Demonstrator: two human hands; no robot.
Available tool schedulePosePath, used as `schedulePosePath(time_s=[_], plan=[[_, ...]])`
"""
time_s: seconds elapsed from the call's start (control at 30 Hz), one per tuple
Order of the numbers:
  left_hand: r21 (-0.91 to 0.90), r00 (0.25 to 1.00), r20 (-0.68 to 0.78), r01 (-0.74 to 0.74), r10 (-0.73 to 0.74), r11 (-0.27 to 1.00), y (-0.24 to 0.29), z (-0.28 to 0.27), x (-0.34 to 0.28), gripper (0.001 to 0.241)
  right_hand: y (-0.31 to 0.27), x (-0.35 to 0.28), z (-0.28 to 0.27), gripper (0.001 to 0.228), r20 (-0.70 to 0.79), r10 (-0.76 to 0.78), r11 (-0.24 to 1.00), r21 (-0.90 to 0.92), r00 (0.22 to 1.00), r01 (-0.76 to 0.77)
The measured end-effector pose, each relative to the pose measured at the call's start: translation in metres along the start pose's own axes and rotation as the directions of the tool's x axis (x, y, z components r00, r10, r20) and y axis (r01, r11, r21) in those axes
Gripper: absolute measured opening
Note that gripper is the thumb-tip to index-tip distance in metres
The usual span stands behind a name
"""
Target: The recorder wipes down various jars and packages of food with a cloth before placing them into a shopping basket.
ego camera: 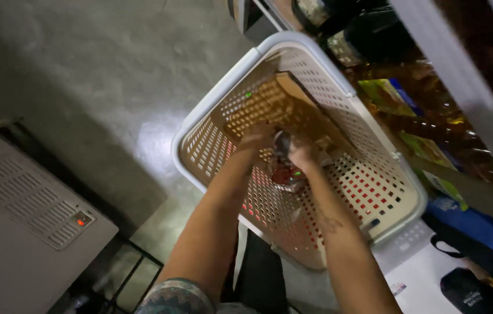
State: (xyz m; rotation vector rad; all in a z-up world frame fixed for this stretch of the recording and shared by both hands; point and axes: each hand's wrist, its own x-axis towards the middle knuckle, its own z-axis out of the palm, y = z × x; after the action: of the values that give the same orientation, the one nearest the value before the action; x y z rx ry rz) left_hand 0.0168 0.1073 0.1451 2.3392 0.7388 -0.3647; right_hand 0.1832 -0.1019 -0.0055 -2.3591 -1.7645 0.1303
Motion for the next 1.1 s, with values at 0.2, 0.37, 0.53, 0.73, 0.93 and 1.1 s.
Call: schedulePosePath(time_s=[0.2, 0.37, 0.53, 0.73, 0.93, 1.1], plan=[[-0.785, 0.826, 0.302, -0.067, 0.476, 0.615, 0.042, -0.034, -0.013, 0.120, -0.080, 0.036, -0.306, 0.108, 0.473, 0.129, 0.914, 0.284, 0.872, -0.289], [-0.771, 0.956, 0.177, -0.012, 0.233, 0.637, 0.143, -0.187, -0.145, 0.089, -0.094, 0.018, -0.461, 0.108, 0.416, 0.193, 0.699, 0.578, 0.889, -0.422], [-0.992, 0.989, -0.095, -0.103, 0.117, 0.067, 0.212, -0.227, -0.209, 0.079, -0.024, -0.060, -0.527, 0.051, -0.179, 0.611, 0.647, 0.674, 0.771, -0.356], [-0.975, 0.967, -0.220, -0.212, -0.128, 0.075, 0.299, -0.320, -0.260, 0.072, -0.180, -0.074, -0.638, 0.053, -0.266, 0.743, 0.571, 0.729, 0.614, -0.376], [-0.748, 0.742, -0.646, -0.662, 0.179, 0.041, 0.344, -0.322, -0.271, 0.043, -0.259, 0.024, -0.716, 0.054, -0.624, 0.275, 0.955, 0.092, 0.731, -0.280], [-0.819, 0.855, -0.518, -0.494, -0.007, 0.291, 0.396, -0.378, -0.332, 0.068, -0.240, 0.027, -0.732, 0.062, -0.802, 0.297, 0.953, 0.213, 0.518, -0.217]])
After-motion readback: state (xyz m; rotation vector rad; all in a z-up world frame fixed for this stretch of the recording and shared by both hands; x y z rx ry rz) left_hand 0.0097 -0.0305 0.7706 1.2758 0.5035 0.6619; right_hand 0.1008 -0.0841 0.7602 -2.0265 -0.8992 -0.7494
